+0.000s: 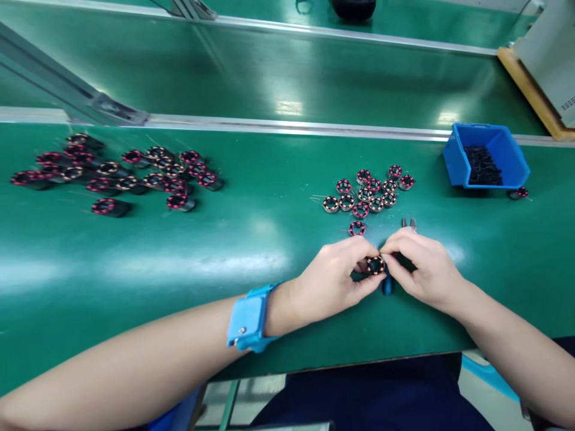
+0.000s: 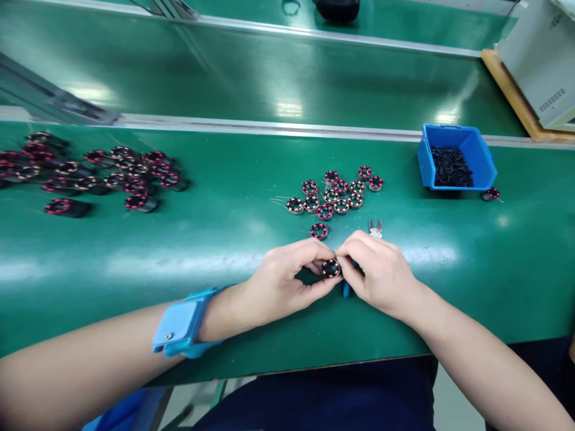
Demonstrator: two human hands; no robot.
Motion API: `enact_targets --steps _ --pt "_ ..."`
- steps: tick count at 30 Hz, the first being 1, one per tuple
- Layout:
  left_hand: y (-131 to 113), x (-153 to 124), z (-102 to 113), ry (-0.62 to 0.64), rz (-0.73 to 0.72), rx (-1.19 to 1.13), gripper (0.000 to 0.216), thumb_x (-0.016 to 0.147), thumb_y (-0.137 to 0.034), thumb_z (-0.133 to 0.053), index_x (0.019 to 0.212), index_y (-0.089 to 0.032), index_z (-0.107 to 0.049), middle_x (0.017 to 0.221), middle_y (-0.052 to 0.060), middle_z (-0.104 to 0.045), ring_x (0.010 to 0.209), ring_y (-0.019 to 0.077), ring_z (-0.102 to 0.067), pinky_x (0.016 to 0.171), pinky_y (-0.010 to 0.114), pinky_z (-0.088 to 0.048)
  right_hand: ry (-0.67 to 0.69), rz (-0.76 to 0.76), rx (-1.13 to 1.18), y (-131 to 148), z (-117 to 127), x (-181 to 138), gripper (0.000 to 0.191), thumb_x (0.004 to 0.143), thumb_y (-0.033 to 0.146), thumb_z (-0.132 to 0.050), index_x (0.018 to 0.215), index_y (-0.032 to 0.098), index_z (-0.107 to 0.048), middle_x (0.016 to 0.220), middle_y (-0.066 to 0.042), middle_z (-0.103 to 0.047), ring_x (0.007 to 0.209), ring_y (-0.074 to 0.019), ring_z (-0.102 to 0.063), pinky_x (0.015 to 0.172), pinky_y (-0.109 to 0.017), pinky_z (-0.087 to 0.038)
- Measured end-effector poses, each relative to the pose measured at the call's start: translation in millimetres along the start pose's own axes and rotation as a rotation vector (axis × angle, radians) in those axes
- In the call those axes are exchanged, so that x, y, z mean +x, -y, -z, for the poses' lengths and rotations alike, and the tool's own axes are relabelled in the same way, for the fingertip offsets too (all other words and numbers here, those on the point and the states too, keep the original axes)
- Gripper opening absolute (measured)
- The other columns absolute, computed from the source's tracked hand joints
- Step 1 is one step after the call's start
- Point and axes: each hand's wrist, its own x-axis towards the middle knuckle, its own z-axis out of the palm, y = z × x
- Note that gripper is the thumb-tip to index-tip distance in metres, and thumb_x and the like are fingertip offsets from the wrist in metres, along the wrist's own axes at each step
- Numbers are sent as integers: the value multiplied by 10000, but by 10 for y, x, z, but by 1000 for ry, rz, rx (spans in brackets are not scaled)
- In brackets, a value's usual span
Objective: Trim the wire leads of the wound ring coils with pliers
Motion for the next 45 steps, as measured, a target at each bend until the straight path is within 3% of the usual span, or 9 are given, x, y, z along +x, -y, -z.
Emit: enact_targets --steps 6,12,17,21,27,32,37,40,45 --pt "-31 3 14 -13 39 -1 51 809 -174 -636 839 -138 -616 732 11 -633 645 107 -606 590 212 -508 17 15 73 19 10 -40 133 911 121 -491 909 164 -617 849 -63 -649 747 -151 -598 661 -289 -485" --pt "-6 0 39 -4 63 12 83 803 -186 -657 857 -144 -608 723 -2 -647 625 98 -627 579 193 -515 148 -19 106 39 134 -39 184 899 114 -505 1021 191 -618 995 -69 -654 874 -173 -609 761 -337 -481" --pt "19 36 143 92 -34 423 116 854 -235 -601 893 -129 -630 859 63 -666 736 179 -660 611 273 -541 221 -129 -98 57 242 -19 188 837 160 -608 1026 157 -608 1039 -76 -634 962 -222 -574 854 -397 -430" --pt "-29 51 226 18 -47 690 186 867 -236 -566 1002 -123 -627 1019 105 -646 803 213 -663 638 315 -559 316 -180 -261 95 246 -38 85 865 214 -598 913 157 -639 953 -64 -632 916 -233 -565 866 -417 -395" --pt "10 164 274 -132 -203 506 233 841 -198 -577 1065 -137 -593 1057 114 -624 953 214 -634 814 325 -554 434 -216 -356 136 221 178 92 874 193 -578 865 157 -663 886 -70 -664 880 -241 -610 807 -400 -390" --pt "-55 642 276 -139 -245 438 164 840 -211 -575 997 -178 -605 991 85 -636 936 217 -625 821 343 -534 636 -269 -347 180 238 438 190 850 110 -494 774 138 -666 872 -112 -717 797 -273 -657 705 -409 -410" --pt "-407 1371 -74 73 -459 500 205 858 -203 -526 1014 -113 -623 1024 131 -643 965 256 -595 837 384 -505 487 -131 -392 89 103 326 251 852 43 -424 906 64 -668 959 -181 -703 898 -297 -638 792 -436 -434" --pt "-622 1808 -486 278 -556 610 278 827 -198 -563 1082 -96 -609 1098 147 -625 1021 276 -569 872 401 -475 356 -44 -396 29 12 241 262 867 47 -410 982 35 -645 1059 -219 -677 964 -299 -629 820 -415 -450" --pt "-746 2421 -1177 397 -611 769 439 766 -231 -639 1165 -60 -576 1236 187 -591 1184 326 -497 1019 469 -363 254 108 -351 24 71 268 312 869 78 -417 1107 84 -618 1145 -183 -668 1122 -289 -568 918 -390 -432"
